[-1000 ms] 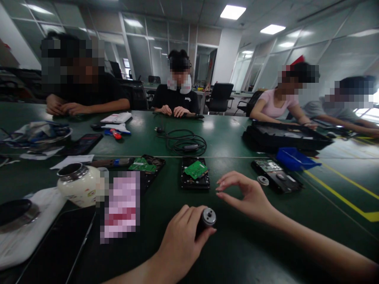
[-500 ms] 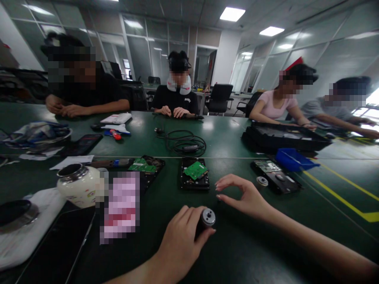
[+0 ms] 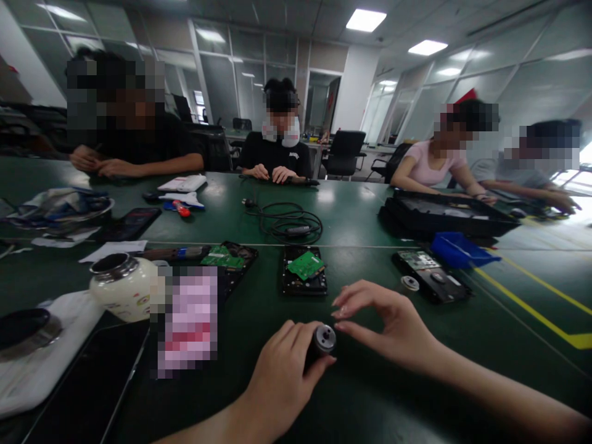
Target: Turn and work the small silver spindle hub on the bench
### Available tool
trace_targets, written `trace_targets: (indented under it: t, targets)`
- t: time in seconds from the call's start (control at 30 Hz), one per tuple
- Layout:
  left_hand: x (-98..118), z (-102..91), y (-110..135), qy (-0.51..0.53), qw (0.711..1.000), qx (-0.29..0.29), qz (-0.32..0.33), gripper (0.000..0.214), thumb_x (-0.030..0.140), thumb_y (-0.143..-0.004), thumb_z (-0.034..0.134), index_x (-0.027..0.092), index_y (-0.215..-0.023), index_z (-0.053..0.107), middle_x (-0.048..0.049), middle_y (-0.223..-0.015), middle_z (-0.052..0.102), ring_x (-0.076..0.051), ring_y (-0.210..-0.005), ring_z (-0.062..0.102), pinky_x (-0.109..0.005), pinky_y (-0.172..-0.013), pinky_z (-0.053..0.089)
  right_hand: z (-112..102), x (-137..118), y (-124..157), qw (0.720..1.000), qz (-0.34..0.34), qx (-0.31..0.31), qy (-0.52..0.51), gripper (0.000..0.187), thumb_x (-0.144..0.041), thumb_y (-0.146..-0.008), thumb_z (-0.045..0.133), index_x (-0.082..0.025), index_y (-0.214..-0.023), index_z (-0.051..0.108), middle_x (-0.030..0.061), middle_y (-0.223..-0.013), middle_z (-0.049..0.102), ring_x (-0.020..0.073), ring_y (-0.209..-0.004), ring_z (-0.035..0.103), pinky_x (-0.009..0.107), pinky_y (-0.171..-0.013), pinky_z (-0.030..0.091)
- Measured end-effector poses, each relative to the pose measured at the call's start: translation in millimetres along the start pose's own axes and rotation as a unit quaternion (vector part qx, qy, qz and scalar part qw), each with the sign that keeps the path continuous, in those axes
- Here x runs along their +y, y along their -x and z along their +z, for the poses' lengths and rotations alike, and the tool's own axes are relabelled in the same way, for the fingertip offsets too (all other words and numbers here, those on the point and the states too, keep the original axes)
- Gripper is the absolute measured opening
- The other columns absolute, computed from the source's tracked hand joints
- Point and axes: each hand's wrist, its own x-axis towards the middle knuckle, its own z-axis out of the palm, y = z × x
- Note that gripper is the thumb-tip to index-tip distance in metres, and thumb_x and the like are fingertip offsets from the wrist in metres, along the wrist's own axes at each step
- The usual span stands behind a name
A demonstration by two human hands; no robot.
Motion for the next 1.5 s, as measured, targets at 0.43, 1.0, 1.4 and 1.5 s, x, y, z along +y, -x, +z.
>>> trace_targets:
  t: [0.43, 1.0, 1.4, 1.5]
  targets:
    - [-1, 0.4, 2, 0.001, 1.000, 0.018, 0.014, 0.029, 0.018, -0.083, 0.069, 0.020, -0.109, 0.057, -0.0047, -0.100, 0.068, -0.026, -0.089, 0.062, -0.043, -0.078, 0.054, 19, -2, 0, 0.998, -0.033, -0.050, 0.009, 0.014, -0.012, -0.085, 0.065, -0.023, -0.092, 0.070, 0.0036, -0.092, 0.072, 0.0175, -0.090, 0.066, 0.033, -0.083, 0.053]
    - [-1, -0.8, 1, 0.023, 1.000, 0.003, 0.000, 0.031, 0.014, -0.084, 0.067, 0.022, -0.112, 0.054, -0.0041, -0.104, 0.066, -0.026, -0.091, 0.060, -0.044, -0.079, 0.052, 20, 8, 9, 0.999, -0.030, -0.023, 0.025, 0.019, -0.016, -0.079, 0.073, -0.026, -0.095, 0.069, 0.0031, -0.100, 0.071, 0.0196, -0.098, 0.066, 0.044, -0.102, 0.044]
    - [-5, 4.7, 5, 0.019, 1.000, 0.011, 0.007, 0.030, 0.014, -0.084, 0.067, 0.021, -0.111, 0.054, -0.0047, -0.105, 0.066, -0.026, -0.093, 0.060, -0.046, -0.082, 0.051, 23, 5, 8, 0.998, -0.036, -0.047, -0.007, 0.018, -0.012, -0.080, 0.071, -0.022, -0.095, 0.069, 0.0044, -0.099, 0.071, 0.0183, -0.097, 0.065, 0.038, -0.094, 0.050]
    - [-5, 4.4, 5, 0.010, 1.000, 0.015, 0.006, 0.028, 0.015, -0.084, 0.068, 0.021, -0.109, 0.055, -0.0048, -0.101, 0.066, -0.027, -0.092, 0.060, -0.047, -0.082, 0.051, 25, 3, 6, 0.998, -0.009, -0.055, -0.036, 0.014, -0.012, -0.082, 0.069, -0.020, -0.093, 0.070, 0.0054, -0.096, 0.070, 0.0175, -0.093, 0.066, 0.034, -0.085, 0.053]
